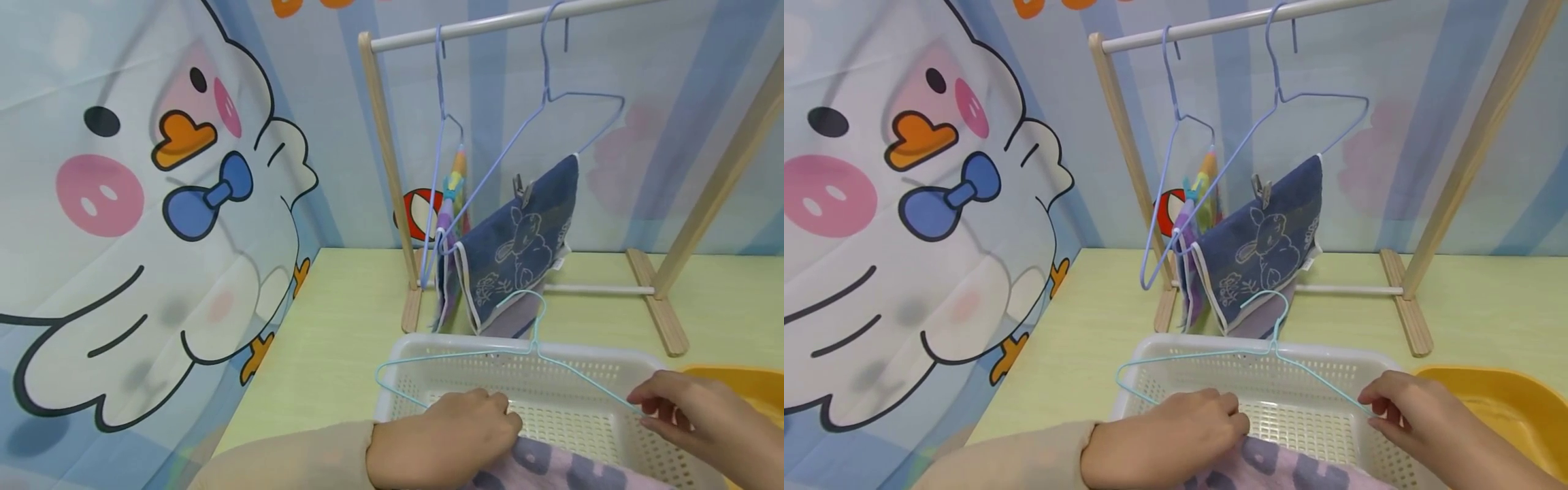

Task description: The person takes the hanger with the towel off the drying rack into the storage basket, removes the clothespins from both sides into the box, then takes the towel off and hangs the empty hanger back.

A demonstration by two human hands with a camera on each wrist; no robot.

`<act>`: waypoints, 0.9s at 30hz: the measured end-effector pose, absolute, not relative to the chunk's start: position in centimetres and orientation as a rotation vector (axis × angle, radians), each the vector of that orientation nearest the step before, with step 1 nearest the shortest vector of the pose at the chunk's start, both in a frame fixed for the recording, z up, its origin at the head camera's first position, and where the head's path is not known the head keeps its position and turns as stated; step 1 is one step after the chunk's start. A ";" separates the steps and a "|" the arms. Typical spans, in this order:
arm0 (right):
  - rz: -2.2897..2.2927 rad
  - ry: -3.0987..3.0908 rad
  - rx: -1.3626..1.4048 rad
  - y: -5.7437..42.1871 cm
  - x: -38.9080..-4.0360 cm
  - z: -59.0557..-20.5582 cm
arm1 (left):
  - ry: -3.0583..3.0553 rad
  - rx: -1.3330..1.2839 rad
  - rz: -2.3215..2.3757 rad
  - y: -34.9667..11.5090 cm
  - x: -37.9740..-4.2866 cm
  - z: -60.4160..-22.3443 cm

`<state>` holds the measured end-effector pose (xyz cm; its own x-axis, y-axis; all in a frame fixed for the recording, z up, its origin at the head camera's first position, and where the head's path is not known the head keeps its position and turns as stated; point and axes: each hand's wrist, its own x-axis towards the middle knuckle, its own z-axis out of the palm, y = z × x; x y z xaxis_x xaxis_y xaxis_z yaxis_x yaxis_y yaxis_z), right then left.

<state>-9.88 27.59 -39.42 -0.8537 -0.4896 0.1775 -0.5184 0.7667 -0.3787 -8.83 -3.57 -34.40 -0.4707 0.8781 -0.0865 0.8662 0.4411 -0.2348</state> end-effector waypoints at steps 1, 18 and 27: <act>0.653 -2.883 0.831 27.6 -9.9 -39.4 | -2.622 -1.571 0.385 -3.5 -8.8 -34.5; 0.713 -2.687 1.002 28.0 -10.0 -40.4 | -2.561 -1.524 0.186 -3.8 -9.5 -33.5; 0.782 -2.776 1.010 28.3 -10.3 -40.2 | -2.488 -1.508 0.128 -4.4 -9.5 -33.1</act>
